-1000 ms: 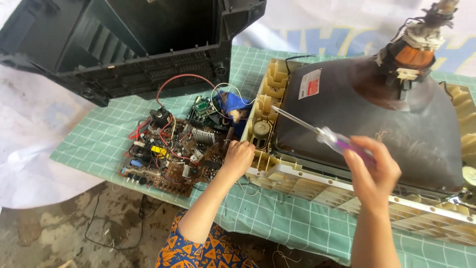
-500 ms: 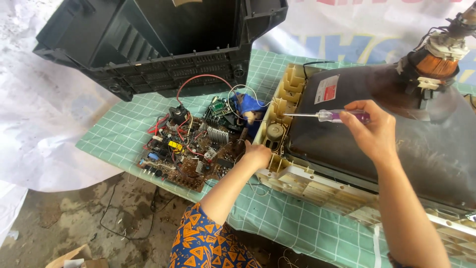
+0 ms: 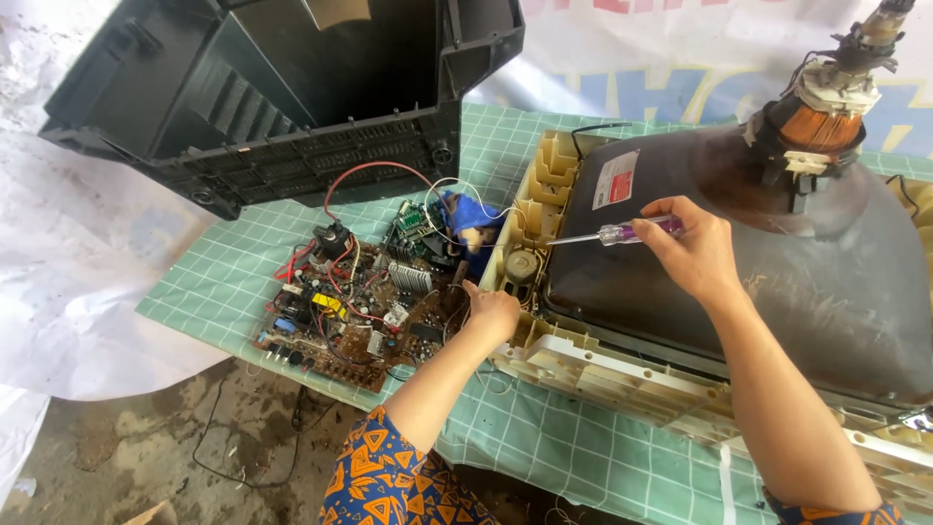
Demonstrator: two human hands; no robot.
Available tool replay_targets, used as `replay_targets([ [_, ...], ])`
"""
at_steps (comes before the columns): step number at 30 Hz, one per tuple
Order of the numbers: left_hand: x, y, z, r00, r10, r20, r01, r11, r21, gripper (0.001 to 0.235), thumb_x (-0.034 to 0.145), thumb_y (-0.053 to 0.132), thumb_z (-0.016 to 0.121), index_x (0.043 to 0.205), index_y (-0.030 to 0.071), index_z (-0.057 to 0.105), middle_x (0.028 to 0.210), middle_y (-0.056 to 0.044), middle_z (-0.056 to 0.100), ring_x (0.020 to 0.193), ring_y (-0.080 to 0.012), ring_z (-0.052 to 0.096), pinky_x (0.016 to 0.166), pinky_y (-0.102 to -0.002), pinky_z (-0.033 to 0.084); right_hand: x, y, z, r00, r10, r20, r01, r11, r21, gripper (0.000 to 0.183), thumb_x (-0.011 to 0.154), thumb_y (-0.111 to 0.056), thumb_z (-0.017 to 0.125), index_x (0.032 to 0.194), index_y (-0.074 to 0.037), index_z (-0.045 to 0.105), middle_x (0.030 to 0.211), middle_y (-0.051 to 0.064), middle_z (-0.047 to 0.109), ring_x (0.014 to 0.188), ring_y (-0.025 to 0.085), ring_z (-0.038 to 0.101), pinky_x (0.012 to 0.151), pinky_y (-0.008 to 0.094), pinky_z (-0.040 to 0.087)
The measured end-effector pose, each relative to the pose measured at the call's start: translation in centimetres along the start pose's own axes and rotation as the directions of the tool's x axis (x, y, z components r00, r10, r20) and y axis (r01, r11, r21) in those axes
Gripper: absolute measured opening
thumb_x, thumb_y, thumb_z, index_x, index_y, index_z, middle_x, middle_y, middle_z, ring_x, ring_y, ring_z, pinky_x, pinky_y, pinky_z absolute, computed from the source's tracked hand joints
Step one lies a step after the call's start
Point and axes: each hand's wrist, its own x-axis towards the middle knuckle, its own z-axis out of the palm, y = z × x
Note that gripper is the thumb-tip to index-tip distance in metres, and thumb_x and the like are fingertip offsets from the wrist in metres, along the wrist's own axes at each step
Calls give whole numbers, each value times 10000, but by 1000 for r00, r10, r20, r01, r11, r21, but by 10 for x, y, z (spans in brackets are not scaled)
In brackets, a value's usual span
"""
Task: The person cleans a small speaker from a CRT television using a toothbrush, then places it back into the chassis and secures it with a screwdriver.
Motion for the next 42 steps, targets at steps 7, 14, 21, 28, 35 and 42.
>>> replay_targets([
  [7, -5, -3, -1, 999, 31, -19, -31, 999, -11, 108, 839, -32, 735, 795, 59, 771, 807, -148, 736, 1011, -418, 688, 1129, -824, 70, -3, 4, -2, 1000, -27, -6, 27, 999, -17, 249, 895, -238, 803, 1057, -54, 758, 861, 186, 723, 778, 327, 691, 662, 391, 526],
  [14, -48, 2, -26, 996, 50, -68, -53, 998, -42, 218, 867, -144, 617, 825, 11, 764, 846, -146, 737, 969, -375, 706, 1130, -840, -56, -4, 0, -5, 999, -18, 39, 18, 1000, -1, 238, 940, -214, 786, 1068, -16, 749, 910, 234, 719, 766, 351, 688, 654, 396, 545],
  [21, -15, 0, -2, 993, 88, -85, -87, 996, 18, 206, 867, -130, 638, 800, 19, 763, 766, -156, 721, 880, -392, 704, 1106, -874, 15, -10, -13, -2, 997, -40, 62, 37, 998, 47, 242, 942, -191, 772, 1051, 23, 737, 891, 266, 705, 775, 388, 692, 651, 413, 546],
  [28, -9, -13, 13, 980, 64, -187, -87, 989, -120, 176, 867, -85, 638, 799, 25, 757, 776, -167, 725, 873, -386, 713, 1144, -817, 86, -16, -11, 2, 993, -82, 83, 77, 995, 57, 246, 932, -212, 777, 1044, 4, 741, 855, 233, 700, 732, 361, 683, 667, 407, 543],
  [35, -56, -22, 20, 486, -153, -860, -387, 845, -369, 355, 886, -5, 607, 1221, 99, 670, 907, -144, 706, 839, -353, 703, 887, -508, 532, -24, -26, 24, 979, -151, 141, 145, 988, 53, 214, 852, -228, 784, 997, -74, 751, 831, 171, 727, 770, 357, 708, 681, 428, 539],
  [42, -58, -19, 18, 596, -238, -767, -374, 763, -527, 467, 932, -148, 496, 1352, 55, 524, 1129, -171, 551, 1061, -396, 617, 920, -531, 539, -24, -47, 64, 890, -323, 321, 352, 935, -34, 226, 795, -202, 757, 1001, -118, 716, 856, 127, 775, 811, 365, 745, 738, 461, 585],
])
